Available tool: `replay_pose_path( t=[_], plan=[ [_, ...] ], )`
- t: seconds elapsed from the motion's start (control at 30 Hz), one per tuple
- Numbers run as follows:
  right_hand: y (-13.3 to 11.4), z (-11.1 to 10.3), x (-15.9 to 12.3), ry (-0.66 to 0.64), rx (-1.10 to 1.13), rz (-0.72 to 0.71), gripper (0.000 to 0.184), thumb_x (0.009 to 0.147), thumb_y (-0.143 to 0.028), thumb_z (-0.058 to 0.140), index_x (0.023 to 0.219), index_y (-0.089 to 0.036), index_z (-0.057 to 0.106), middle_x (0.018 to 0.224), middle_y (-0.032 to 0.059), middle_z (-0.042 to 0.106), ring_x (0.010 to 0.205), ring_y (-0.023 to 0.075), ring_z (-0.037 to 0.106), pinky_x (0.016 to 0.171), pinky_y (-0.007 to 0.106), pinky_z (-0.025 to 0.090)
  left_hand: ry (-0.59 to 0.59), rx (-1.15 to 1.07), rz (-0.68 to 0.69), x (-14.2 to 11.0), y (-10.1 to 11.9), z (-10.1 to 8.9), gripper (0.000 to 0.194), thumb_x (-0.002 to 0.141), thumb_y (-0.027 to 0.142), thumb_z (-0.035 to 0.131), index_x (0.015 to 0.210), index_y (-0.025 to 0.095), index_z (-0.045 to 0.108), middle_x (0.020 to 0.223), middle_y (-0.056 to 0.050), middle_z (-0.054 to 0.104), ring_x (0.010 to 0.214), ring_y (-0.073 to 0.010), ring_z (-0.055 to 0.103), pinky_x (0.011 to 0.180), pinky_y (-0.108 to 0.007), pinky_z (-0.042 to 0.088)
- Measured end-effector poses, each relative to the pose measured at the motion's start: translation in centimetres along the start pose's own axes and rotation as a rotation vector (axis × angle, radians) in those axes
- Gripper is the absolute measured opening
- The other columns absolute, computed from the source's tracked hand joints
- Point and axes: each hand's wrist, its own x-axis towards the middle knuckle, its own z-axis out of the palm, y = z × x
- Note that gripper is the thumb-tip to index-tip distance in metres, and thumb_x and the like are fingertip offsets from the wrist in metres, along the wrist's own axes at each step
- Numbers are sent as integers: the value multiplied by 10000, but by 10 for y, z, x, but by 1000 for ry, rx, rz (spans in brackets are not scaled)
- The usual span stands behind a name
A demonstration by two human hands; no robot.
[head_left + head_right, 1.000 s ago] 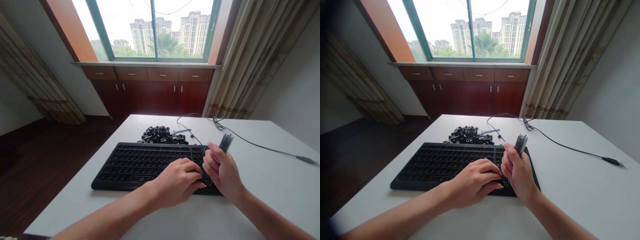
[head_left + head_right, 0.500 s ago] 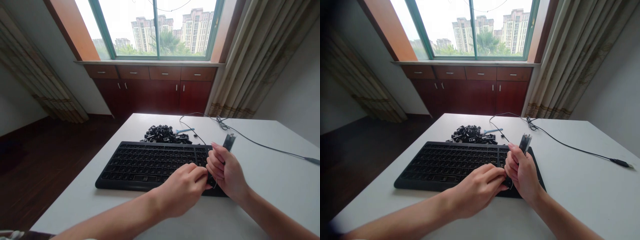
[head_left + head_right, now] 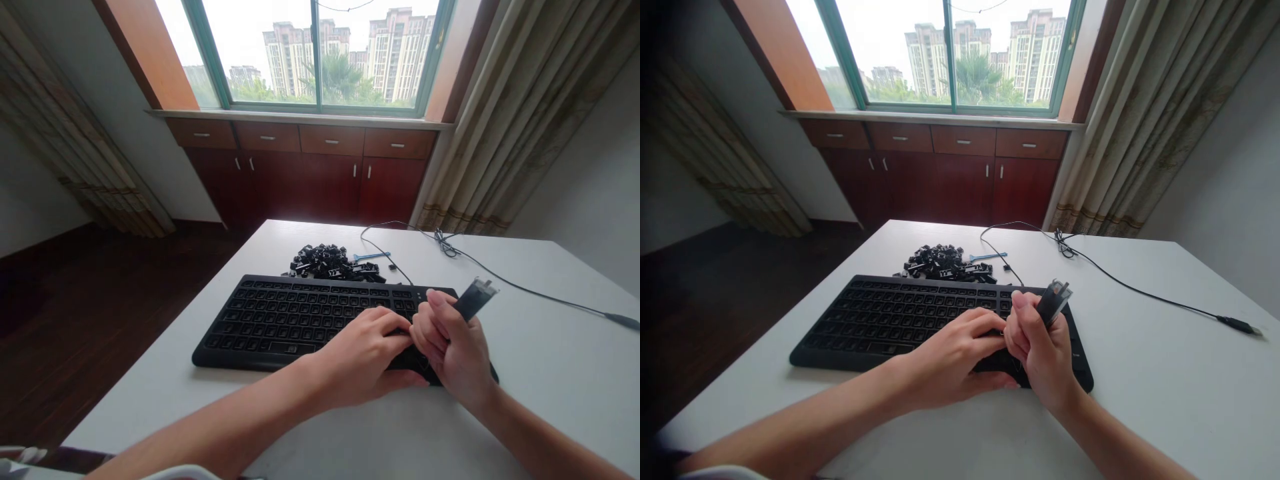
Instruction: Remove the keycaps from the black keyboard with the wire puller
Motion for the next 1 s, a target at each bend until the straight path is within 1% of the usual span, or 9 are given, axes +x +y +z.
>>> replay_pose_path(
  t=[0.2, 0.37, 0.43, 0.5, 0.6, 0.7, 0.77, 0.9, 1.0],
  plan=[
    [0, 3, 0, 90, -35, -19, 502, 930, -390, 696, 561, -216, 403, 447, -73, 334, 378, 67, 292, 378, 260, 224, 32, -66, -19, 0, -5, 3, 299, 953, 459, 679, 1025, 187, 780, 1073, -56, 745, 962, -182, 689, 911, -287, 564],
    [2, 9, 7, 125, -27, 42, 538, 900, -400, 713, 523, -217, 377, 435, -77, 314, 368, 60, 261, 358, 250, 210, 71, -56, -64, 0, -10, 2, 362, 865, 491, 773, 1070, 193, 769, 1156, -70, 728, 1053, -218, 685, 977, -331, 562],
    [2, 10, 14, 68, -8, 103, 537, 881, -386, 725, 518, -216, 368, 431, -84, 309, 361, 51, 242, 353, 237, 180, 63, -30, -84, -1, -10, 1, 413, 856, 528, 768, 1107, 200, 756, 1211, -76, 710, 1141, -241, 656, 1027, -361, 550],
    [0, 10, 22, -81, 0, 198, 529, 873, -388, 727, 523, -214, 370, 428, -89, 309, 359, 45, 229, 356, 225, 157, 38, 7, -88, -2, -8, 0, 406, 914, 532, 701, 1154, 206, 735, 1305, -85, 672, 1267, -256, 597, 1103, -388, 508],
    [-4, 8, 27, -258, 34, 291, 526, 887, -401, 703, 540, -216, 354, 423, -96, 297, 359, 42, 197, 352, 216, 135, 5, 92, -67, -3, -2, 1, 541, 994, 542, 568, 1351, 139, 617, 1513, -148, 517, 1469, -294, 415, 1245, -454, 351],
    [-3, 6, 20, -239, 60, 224, 524, 903, -394, 687, 552, -216, 341, 436, -98, 284, 367, 43, 173, 357, 222, 129, -45, 149, -49, -5, 5, 4, 709, 1033, 535, 472, 1538, 48, 372, 1626, -206, 348, 1557, -318, 244, 1294, -487, 233],
    [0, 6, 10, -231, -4, 125, 512, 923, -401, 672, 559, -211, 367, 453, -88, 291, 395, 53, 195, 381, 233, 153, -81, 164, -45, -7, 8, 6, 699, 1054, 496, 429, 1581, 60, 283, 1659, -197, 282, 1572, -321, 192, 1298, -494, 214],
    [8, 6, -9, -267, -250, -82, 534, 966, -424, 635, 540, -196, 408, 492, -40, 376, 459, 80, 313, 450, 264, 250, -150, 221, -2, -8, 11, 9, 589, 1085, 377, 345, 1565, 37, 312, 1643, -206, 313, 1574, -320, 179, 1306, -492, 164],
    [7, 9, -16, -190, -213, -132, 553, 991, -433, 600, 531, -199, 403, 482, -39, 375, 446, 84, 315, 457, 277, 267, -175, 273, 16, -9, 14, 10, 560, 1095, 317, 293, 1549, -10, 323, 1631, -231, 322, 1576, -316, 167, 1313, -481, 119]
  ],
)
